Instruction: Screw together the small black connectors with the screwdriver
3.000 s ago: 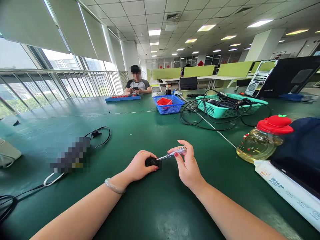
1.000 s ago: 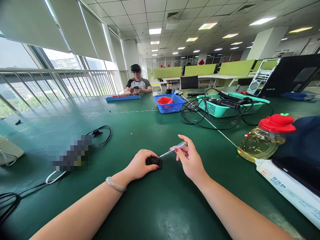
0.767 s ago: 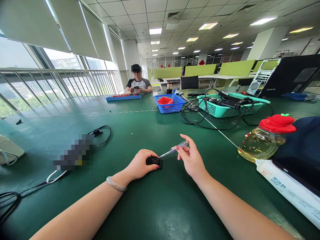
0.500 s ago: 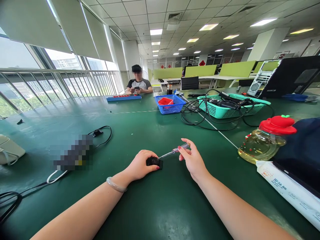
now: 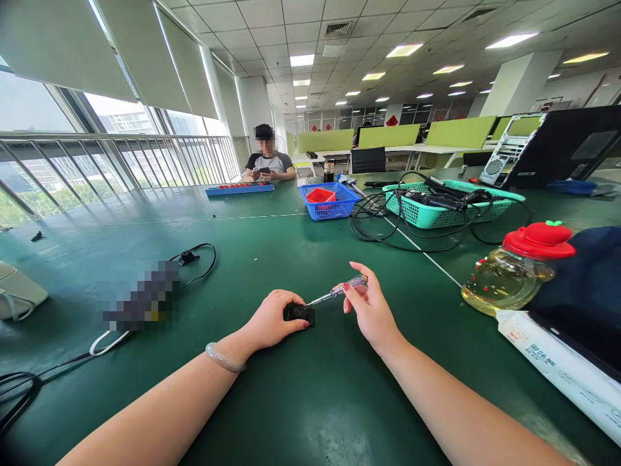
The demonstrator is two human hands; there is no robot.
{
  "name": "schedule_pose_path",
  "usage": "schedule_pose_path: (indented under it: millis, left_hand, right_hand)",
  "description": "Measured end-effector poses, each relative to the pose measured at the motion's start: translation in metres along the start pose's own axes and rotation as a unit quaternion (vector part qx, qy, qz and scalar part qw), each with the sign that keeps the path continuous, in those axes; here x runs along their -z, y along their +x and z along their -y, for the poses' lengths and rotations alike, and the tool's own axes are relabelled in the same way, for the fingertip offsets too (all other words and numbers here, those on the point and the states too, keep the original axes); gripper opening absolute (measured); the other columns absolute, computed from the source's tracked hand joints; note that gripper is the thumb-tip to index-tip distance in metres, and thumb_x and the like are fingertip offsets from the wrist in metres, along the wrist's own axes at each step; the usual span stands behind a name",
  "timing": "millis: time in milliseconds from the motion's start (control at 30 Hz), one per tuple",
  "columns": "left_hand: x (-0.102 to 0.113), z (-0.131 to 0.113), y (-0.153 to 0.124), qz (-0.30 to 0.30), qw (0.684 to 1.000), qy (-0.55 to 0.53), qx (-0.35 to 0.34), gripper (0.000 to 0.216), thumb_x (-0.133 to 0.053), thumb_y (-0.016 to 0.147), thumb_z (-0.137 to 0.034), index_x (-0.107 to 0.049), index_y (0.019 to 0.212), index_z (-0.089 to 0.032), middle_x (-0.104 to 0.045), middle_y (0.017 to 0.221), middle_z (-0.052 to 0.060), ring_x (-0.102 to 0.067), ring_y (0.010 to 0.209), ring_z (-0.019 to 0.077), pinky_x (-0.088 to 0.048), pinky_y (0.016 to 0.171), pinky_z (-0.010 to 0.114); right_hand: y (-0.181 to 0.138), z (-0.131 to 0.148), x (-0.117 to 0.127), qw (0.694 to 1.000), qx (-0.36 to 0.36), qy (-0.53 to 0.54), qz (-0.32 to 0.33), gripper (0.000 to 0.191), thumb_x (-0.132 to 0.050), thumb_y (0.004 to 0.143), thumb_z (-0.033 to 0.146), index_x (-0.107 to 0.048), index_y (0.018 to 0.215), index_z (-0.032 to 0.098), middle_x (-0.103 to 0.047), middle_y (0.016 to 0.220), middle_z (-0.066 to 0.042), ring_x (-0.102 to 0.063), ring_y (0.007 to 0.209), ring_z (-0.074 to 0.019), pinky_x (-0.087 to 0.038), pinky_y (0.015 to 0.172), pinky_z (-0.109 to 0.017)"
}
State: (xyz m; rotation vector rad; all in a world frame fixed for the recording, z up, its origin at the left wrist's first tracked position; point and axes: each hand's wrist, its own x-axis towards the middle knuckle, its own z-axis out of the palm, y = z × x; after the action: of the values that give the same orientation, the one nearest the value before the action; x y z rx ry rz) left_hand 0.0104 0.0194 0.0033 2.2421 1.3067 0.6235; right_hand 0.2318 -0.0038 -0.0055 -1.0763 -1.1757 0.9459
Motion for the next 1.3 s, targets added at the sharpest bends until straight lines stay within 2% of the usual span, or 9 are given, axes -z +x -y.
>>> schedule_pose_path:
  millis: [233, 533, 733, 933, 1133, 1300]
  left_hand:
    - [-0.0003, 0.0015, -0.0002, 0.004, 1.0, -0.004, -0.001, 0.03, -0.077, 0.072, -0.035, -0.07, 0.099, -0.023, -0.071, 0.106, 0.004, -0.056, 0.112, 0.0272, -0.043, 0.1, 0.042]
    - [0.0017, -0.0007, 0.0007, 0.011, 1.0, -0.01, -0.017, 0.028, -0.078, 0.072, -0.033, -0.071, 0.097, -0.024, -0.072, 0.106, 0.003, -0.057, 0.11, 0.0262, -0.042, 0.101, 0.041]
    - [0.0012, -0.0014, 0.0, 0.003, 1.0, -0.009, -0.01, 0.028, -0.077, 0.072, -0.035, -0.071, 0.097, -0.025, -0.071, 0.106, 0.004, -0.057, 0.112, 0.0273, -0.043, 0.101, 0.042]
    - [-0.0013, 0.0007, 0.0002, 0.003, 1.0, -0.006, -0.008, 0.029, -0.076, 0.072, -0.036, -0.07, 0.098, -0.024, -0.071, 0.106, 0.004, -0.057, 0.111, 0.0277, -0.043, 0.1, 0.042]
    - [-0.0012, 0.0012, -0.0003, 0.003, 1.0, -0.008, 0.0, 0.03, -0.077, 0.071, -0.036, -0.069, 0.097, -0.023, -0.07, 0.105, 0.004, -0.056, 0.111, 0.0276, -0.044, 0.099, 0.042]
    - [-0.0017, 0.0021, 0.0001, 0.002, 1.0, -0.004, -0.003, 0.031, -0.078, 0.07, -0.036, -0.068, 0.097, -0.023, -0.071, 0.106, 0.003, -0.056, 0.111, 0.0267, -0.043, 0.1, 0.041]
  right_hand:
    - [-0.002, 0.0015, -0.0013, 0.999, 0.044, -0.018, 0.015, 0.055, -0.061, 0.085, 0.054, -0.04, 0.129, 0.027, -0.067, 0.088, -0.001, -0.053, 0.055, -0.0124, -0.052, 0.063, -0.037]
    - [-0.0008, -0.0014, -0.0007, 0.999, 0.034, -0.015, 0.004, 0.057, -0.062, 0.084, 0.055, -0.041, 0.128, 0.026, -0.065, 0.084, 0.0, -0.052, 0.053, -0.0115, -0.051, 0.061, -0.034]
    - [-0.0007, -0.0051, 0.0001, 1.0, 0.026, -0.017, -0.002, 0.056, -0.06, 0.086, 0.055, -0.04, 0.129, 0.026, -0.066, 0.088, -0.001, -0.054, 0.054, -0.0119, -0.052, 0.063, -0.036]
    - [-0.0036, -0.0039, 0.0002, 0.999, 0.043, -0.004, 0.026, 0.054, -0.057, 0.088, 0.055, -0.037, 0.129, 0.026, -0.068, 0.094, -0.003, -0.056, 0.056, -0.013, -0.054, 0.069, -0.04]
    - [-0.0033, -0.0008, 0.0001, 0.999, 0.043, -0.003, 0.031, 0.046, -0.061, 0.085, 0.057, -0.043, 0.113, 0.025, -0.069, 0.093, -0.004, -0.057, 0.057, -0.0134, -0.053, 0.07, -0.04]
    - [-0.0002, -0.0015, 0.0005, 1.0, 0.023, -0.008, 0.017, 0.049, -0.064, 0.08, 0.062, -0.044, 0.104, 0.024, -0.068, 0.088, -0.002, -0.054, 0.053, -0.0123, -0.05, 0.064, -0.036]
